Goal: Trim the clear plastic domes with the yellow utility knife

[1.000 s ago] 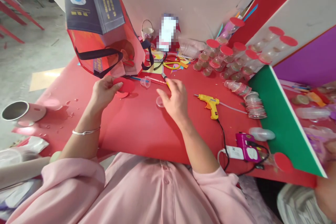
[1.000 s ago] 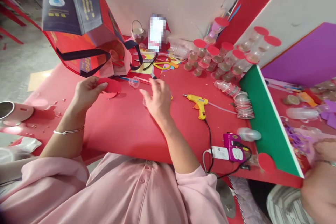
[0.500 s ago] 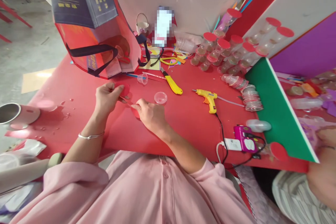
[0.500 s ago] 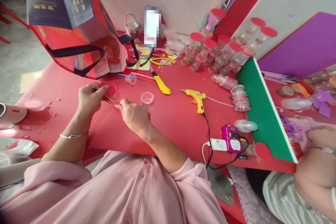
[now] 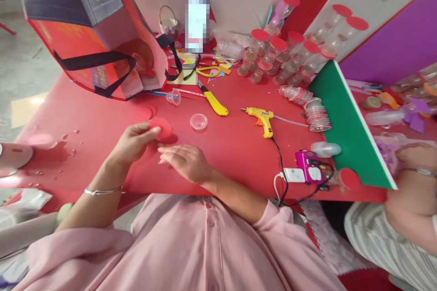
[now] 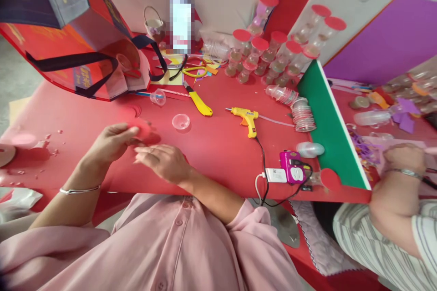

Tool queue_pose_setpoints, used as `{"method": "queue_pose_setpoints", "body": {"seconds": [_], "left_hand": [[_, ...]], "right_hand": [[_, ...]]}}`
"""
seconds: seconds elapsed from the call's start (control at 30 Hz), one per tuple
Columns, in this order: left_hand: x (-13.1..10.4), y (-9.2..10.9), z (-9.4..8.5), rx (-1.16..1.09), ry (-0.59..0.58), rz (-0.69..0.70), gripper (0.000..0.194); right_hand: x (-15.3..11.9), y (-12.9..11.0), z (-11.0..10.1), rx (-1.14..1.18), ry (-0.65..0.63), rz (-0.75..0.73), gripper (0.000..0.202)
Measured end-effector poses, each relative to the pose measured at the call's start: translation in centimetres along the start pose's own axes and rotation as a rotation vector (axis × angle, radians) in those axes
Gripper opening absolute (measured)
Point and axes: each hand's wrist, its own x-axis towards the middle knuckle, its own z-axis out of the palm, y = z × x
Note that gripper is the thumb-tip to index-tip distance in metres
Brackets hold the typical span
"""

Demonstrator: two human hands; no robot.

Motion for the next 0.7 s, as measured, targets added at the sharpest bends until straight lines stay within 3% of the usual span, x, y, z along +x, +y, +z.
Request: {"method": "queue_pose_setpoints", "body": {"seconds": [0.07, 0.13, 0.2, 0.3, 0.37, 0.47, 0.57, 0.63, 0.7], "left_hand": [[-0.2, -0.2, 0.3, 0.092, 0.009, -0.027, 0.037], [-0.2, -0.2, 0.6, 0.066, 0.067, 0.036, 0.039], [-0.1, 0.0, 0.8, 0.022, 0.047, 0.052, 0.04], [-0.1, 0.2, 0.9, 0.088, -0.137, -0.086, 0.038], [-0.2, 0.3, 1.0, 0.098, -0.183, -0.13, 0.042], [-0.6, 0.6, 1.8, 0.048, -0.182, -0.114, 0.045], [-1.2, 1.4, 3.5, 0.068, -0.269, -0.097, 0.047], [-1.7, 2.0, 5.0, 0.109, -0.318, -0.057, 0.049], [-2.0, 2.5, 6.5, 0.148, -0.375, -0.01, 0.051]], "right_hand": [[-0.6, -0.2, -0.1, 0.038, 0.015, 0.051, 0.033], [-1.2, -0.5, 0.0, 0.101, 0.032, 0.038, 0.037], [-1.9, -0.7, 0.0, 0.179, 0.066, 0.073, 0.037], [-3.1, -0.2, -0.9, 0.305, 0.222, 0.39, 0.031], [-3.9, 0.9, -2.8, 0.332, 0.357, 0.609, 0.036], [-4.9, 3.5, -6.6, 0.099, 0.531, 0.687, 0.041], [-5.1, 5.0, -9.6, -0.134, 0.472, 0.701, 0.045], [-4.9, 4.2, -10.3, -0.292, 0.554, 0.665, 0.047], [-4.6, 2.2, -9.9, -0.265, 0.632, 0.627, 0.047]]}}
